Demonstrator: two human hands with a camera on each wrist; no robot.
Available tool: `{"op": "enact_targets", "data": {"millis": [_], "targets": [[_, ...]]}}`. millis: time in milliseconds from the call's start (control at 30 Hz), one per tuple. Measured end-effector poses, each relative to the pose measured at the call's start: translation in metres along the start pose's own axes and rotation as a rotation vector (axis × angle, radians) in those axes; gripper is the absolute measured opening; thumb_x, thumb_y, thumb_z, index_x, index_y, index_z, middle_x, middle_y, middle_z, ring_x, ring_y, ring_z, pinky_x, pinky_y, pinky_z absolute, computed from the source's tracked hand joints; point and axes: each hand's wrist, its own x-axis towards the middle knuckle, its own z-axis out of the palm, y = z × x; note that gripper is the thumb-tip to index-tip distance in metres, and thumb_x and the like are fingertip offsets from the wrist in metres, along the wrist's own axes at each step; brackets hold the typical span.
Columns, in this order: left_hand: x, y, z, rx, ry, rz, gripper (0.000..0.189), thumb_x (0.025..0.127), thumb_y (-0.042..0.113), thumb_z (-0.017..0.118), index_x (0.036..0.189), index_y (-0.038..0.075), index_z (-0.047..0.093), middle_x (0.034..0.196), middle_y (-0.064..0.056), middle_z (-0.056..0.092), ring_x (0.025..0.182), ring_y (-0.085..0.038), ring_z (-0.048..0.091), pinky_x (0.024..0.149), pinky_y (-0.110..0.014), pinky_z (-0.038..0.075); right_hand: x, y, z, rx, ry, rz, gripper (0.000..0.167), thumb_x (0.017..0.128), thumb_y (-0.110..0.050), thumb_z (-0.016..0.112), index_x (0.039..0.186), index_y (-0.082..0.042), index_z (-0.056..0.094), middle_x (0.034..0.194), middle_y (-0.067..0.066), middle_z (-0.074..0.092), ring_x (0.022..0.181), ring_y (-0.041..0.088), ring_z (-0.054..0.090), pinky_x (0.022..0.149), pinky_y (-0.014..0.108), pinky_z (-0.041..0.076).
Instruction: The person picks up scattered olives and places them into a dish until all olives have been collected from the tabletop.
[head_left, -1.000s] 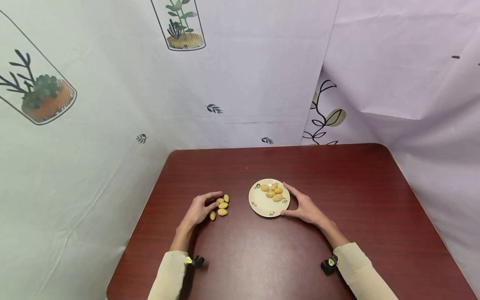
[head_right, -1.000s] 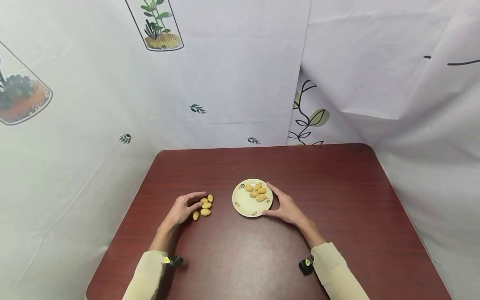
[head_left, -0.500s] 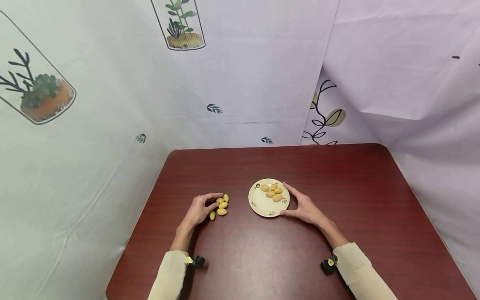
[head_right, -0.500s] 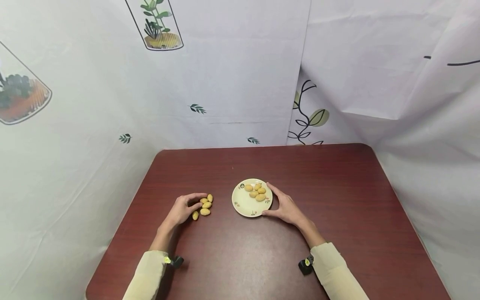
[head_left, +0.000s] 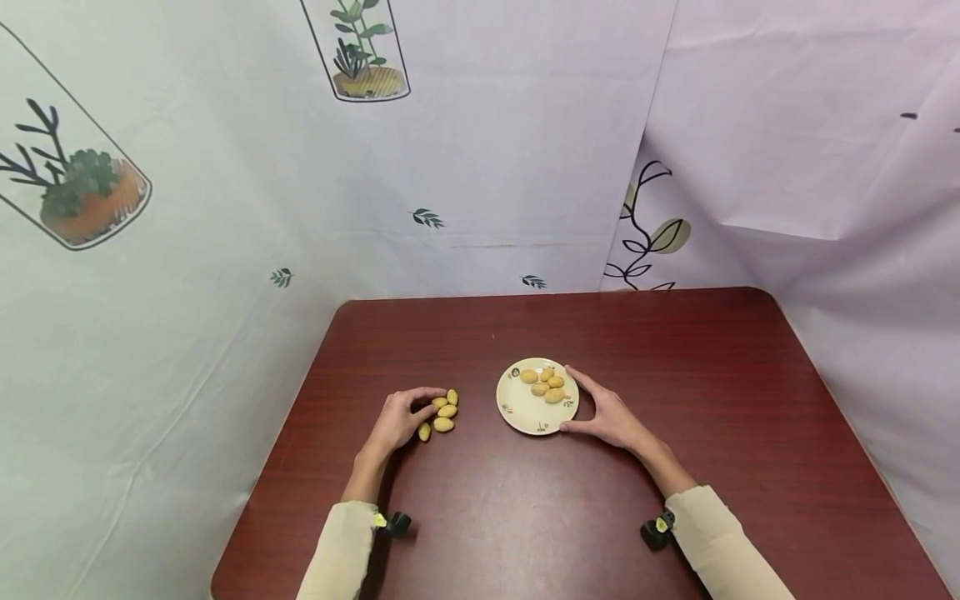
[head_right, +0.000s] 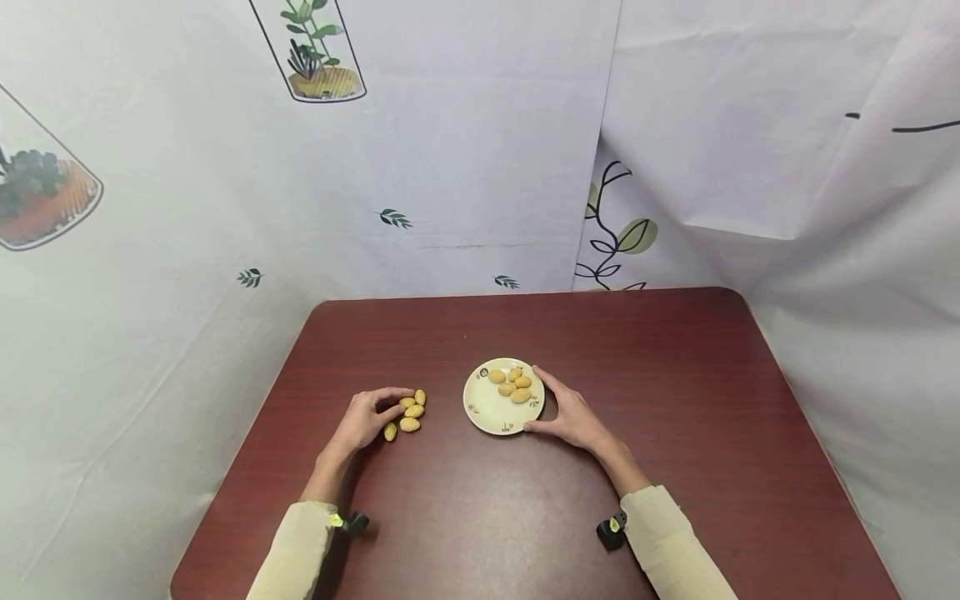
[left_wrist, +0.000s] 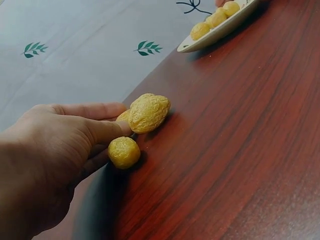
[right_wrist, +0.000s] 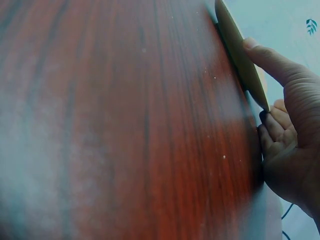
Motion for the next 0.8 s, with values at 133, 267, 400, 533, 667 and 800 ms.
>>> {"op": "enact_targets", "data": {"millis": [133,267,400,533,667,800], "targets": [[0.001,-0.001,-0.002,0.005,0.004,-0.003,0.025,0.099,0.014,0.078,0.121,0.026,0.081,0.119,0.001,0.078,0.117,-0.022,0.071,0.099,-0.049,0.056,0.000,0.000,0.000,-0.003,0.003,-0.001,0.106,0.081,-0.037,0.095,0.165,-0.007,0.036,0.164,0.021,0.044,0.148,0.044,0.043,0.116,0.064,0.039],[0.002,-0.001,-0.004,0.016,0.014,0.005,0.024,0.100,0.014,0.077,0.122,0.024,0.081,0.119,-0.001,0.079,0.116,-0.024,0.072,0.098,-0.050,0.057,0.000,0.000,0.000,-0.001,0.005,-0.002,0.106,0.081,-0.036,0.095,0.165,-0.006,0.036,0.163,0.021,0.044,0.148,0.044,0.043,0.116,0.064,0.039],[0.003,0.001,-0.006,0.007,0.022,-0.012,0.024,0.100,0.015,0.077,0.123,0.022,0.081,0.120,-0.002,0.078,0.115,-0.025,0.073,0.097,-0.051,0.058,0.000,0.000,0.000,0.002,0.005,-0.004,0.106,0.081,-0.035,0.095,0.165,-0.006,0.036,0.164,0.021,0.044,0.148,0.044,0.042,0.116,0.064,0.039],[0.005,0.003,-0.007,-0.016,0.029,-0.010,0.025,0.100,0.015,0.078,0.125,0.020,0.080,0.121,-0.003,0.078,0.114,-0.024,0.073,0.095,-0.049,0.059,0.000,0.000,0.000,0.002,0.006,-0.008,0.106,0.081,-0.035,0.095,0.165,-0.006,0.037,0.163,0.021,0.044,0.148,0.044,0.043,0.116,0.064,0.039],[0.009,0.006,-0.008,-0.046,0.031,0.009,0.026,0.099,0.014,0.078,0.125,0.017,0.080,0.121,-0.004,0.078,0.110,-0.023,0.075,0.092,-0.047,0.061,0.000,0.001,0.000,0.001,0.009,-0.013,0.106,0.081,-0.035,0.095,0.165,-0.005,0.037,0.163,0.021,0.044,0.148,0.044,0.043,0.116,0.064,0.039],[0.013,0.009,-0.011,-0.076,0.028,0.019,0.027,0.099,0.013,0.078,0.126,0.015,0.079,0.120,-0.004,0.078,0.106,-0.024,0.077,0.090,-0.045,0.062,0.000,0.001,0.000,0.000,0.010,-0.021,0.106,0.081,-0.034,0.096,0.164,-0.005,0.037,0.163,0.021,0.044,0.148,0.044,0.043,0.117,0.063,0.039]]}}
